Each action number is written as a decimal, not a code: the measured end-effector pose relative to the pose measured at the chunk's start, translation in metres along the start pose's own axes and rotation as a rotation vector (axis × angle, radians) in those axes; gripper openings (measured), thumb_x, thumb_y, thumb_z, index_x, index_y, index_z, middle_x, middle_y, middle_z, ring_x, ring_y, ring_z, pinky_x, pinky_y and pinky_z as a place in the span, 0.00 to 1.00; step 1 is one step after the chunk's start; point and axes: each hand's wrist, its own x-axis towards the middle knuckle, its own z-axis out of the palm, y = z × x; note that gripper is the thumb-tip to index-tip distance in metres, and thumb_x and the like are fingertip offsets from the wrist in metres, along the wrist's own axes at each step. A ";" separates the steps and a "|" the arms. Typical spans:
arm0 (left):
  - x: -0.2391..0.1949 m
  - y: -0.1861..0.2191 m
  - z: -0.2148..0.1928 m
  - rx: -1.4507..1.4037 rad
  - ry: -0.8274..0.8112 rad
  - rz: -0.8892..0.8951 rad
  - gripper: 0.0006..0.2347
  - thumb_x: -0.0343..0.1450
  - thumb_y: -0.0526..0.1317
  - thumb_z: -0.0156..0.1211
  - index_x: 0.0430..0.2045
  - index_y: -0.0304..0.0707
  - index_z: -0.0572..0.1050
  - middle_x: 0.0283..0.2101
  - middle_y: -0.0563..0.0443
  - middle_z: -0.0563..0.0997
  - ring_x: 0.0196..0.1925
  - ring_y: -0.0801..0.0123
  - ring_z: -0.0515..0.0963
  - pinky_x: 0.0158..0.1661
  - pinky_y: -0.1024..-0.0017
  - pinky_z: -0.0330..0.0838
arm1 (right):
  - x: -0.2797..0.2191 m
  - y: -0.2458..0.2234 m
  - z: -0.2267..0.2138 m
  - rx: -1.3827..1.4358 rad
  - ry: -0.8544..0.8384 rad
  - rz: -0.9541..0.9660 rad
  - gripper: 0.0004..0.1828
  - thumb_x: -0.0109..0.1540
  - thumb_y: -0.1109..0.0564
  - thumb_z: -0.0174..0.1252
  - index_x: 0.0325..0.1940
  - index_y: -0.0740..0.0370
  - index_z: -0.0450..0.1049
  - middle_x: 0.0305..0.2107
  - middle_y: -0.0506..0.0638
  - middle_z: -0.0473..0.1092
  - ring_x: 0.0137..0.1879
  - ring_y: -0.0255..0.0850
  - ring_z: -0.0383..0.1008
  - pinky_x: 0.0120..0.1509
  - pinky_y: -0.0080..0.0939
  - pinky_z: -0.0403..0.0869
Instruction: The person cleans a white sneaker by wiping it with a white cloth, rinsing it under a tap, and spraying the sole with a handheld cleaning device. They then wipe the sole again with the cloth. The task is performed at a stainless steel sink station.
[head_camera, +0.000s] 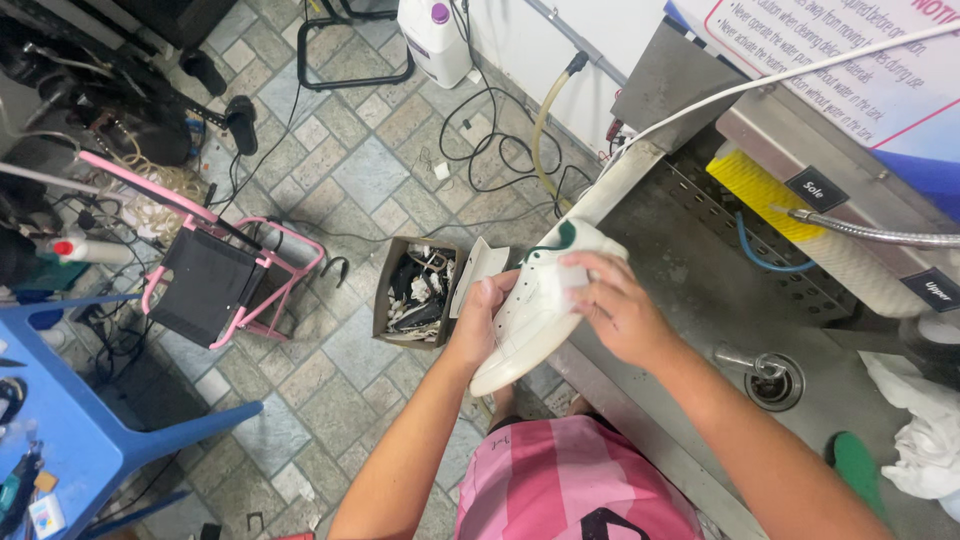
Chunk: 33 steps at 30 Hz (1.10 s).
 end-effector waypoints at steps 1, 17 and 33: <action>0.001 0.005 -0.001 0.147 0.023 0.084 0.43 0.72 0.71 0.41 0.57 0.18 0.72 0.49 0.39 0.83 0.49 0.68 0.81 0.52 0.70 0.74 | 0.008 0.009 -0.005 -0.042 0.043 0.052 0.13 0.56 0.67 0.63 0.43 0.62 0.73 0.60 0.56 0.69 0.66 0.57 0.69 0.67 0.49 0.70; 0.016 -0.019 -0.003 0.160 -0.072 -0.069 0.28 0.68 0.33 0.47 0.68 0.29 0.59 0.62 0.40 0.74 0.64 0.57 0.75 0.63 0.62 0.68 | -0.012 0.057 0.052 0.490 0.175 0.461 0.15 0.60 0.66 0.62 0.50 0.61 0.69 0.62 0.53 0.64 0.66 0.43 0.69 0.63 0.42 0.76; 0.075 0.033 0.029 1.934 -0.724 -0.036 0.22 0.69 0.62 0.56 0.38 0.43 0.83 0.45 0.45 0.83 0.57 0.55 0.78 0.63 0.57 0.64 | -0.020 0.073 0.047 0.486 0.206 0.482 0.15 0.62 0.67 0.62 0.51 0.62 0.70 0.61 0.53 0.65 0.66 0.40 0.69 0.62 0.41 0.76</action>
